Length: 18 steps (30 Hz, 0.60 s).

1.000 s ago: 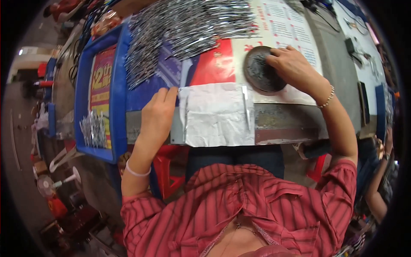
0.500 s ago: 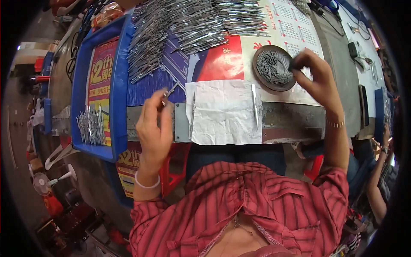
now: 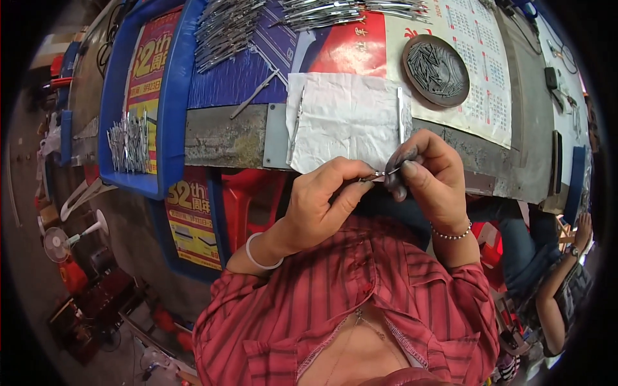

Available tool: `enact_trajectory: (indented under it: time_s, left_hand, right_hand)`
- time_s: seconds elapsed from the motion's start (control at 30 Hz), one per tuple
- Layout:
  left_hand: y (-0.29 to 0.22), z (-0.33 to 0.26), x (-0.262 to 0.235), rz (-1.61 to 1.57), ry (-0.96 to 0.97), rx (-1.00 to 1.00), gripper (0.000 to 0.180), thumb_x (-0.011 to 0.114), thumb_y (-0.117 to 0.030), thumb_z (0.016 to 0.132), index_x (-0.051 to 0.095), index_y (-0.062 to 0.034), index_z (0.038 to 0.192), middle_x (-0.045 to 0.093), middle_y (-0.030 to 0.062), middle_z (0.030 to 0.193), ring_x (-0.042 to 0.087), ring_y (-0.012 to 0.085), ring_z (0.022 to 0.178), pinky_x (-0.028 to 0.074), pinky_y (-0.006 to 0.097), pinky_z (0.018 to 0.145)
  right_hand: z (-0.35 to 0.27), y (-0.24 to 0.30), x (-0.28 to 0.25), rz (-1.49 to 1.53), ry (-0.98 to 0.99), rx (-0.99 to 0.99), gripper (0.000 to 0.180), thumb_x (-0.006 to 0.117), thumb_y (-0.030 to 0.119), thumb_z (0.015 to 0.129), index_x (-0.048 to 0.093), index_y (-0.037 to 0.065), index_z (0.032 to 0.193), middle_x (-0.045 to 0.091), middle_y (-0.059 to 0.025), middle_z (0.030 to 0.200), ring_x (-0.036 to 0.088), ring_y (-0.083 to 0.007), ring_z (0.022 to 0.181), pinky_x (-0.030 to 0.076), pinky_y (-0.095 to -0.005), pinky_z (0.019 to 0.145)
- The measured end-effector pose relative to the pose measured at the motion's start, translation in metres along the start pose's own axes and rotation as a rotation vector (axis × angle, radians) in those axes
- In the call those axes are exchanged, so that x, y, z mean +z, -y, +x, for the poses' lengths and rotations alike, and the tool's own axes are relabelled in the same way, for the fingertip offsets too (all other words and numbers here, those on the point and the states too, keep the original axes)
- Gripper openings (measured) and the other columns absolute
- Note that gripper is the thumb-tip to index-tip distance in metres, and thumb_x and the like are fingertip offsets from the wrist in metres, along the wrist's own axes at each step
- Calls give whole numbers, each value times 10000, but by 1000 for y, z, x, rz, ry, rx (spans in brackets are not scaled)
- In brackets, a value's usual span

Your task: Assembling small metal pins or components into sets at a workbench.

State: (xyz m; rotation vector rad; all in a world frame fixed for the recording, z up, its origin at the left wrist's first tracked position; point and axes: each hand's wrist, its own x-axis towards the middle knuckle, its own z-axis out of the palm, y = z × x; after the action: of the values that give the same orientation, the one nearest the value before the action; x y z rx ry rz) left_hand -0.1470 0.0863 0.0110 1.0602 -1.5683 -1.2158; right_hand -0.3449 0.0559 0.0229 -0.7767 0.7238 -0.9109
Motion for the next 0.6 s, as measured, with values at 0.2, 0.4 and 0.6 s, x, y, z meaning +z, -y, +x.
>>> enact_trajectory:
  time_s: [0.2, 0.4, 0.6]
  left_hand:
    - [-5, 1, -1, 89, 23, 70, 167, 599, 42, 835, 578, 20, 999, 626, 126, 844, 648, 234, 706, 503, 293, 619]
    - [-4, 1, -1, 63, 6, 56, 156, 594, 42, 836, 581, 15, 990, 631, 124, 841, 651, 236, 701, 502, 293, 611]
    - [-3, 3, -1, 81, 10, 68, 140, 589, 33, 843, 581, 14, 982, 633, 125, 833, 652, 240, 700, 503, 296, 610]
  right_hand:
    - [-1, 1, 6, -67, 23, 16, 128, 562, 86, 916, 481, -5, 955, 618, -78, 821, 573, -89, 651, 468, -208, 606]
    - [1, 3, 8, -60, 10, 11, 101, 532, 73, 919, 473, -6, 940, 619, -85, 818, 580, -96, 649, 475, -219, 615]
    - [2, 2, 8, -73, 11, 3, 91, 528, 58, 915, 469, -7, 938, 618, -86, 820, 586, -97, 655, 476, -217, 619]
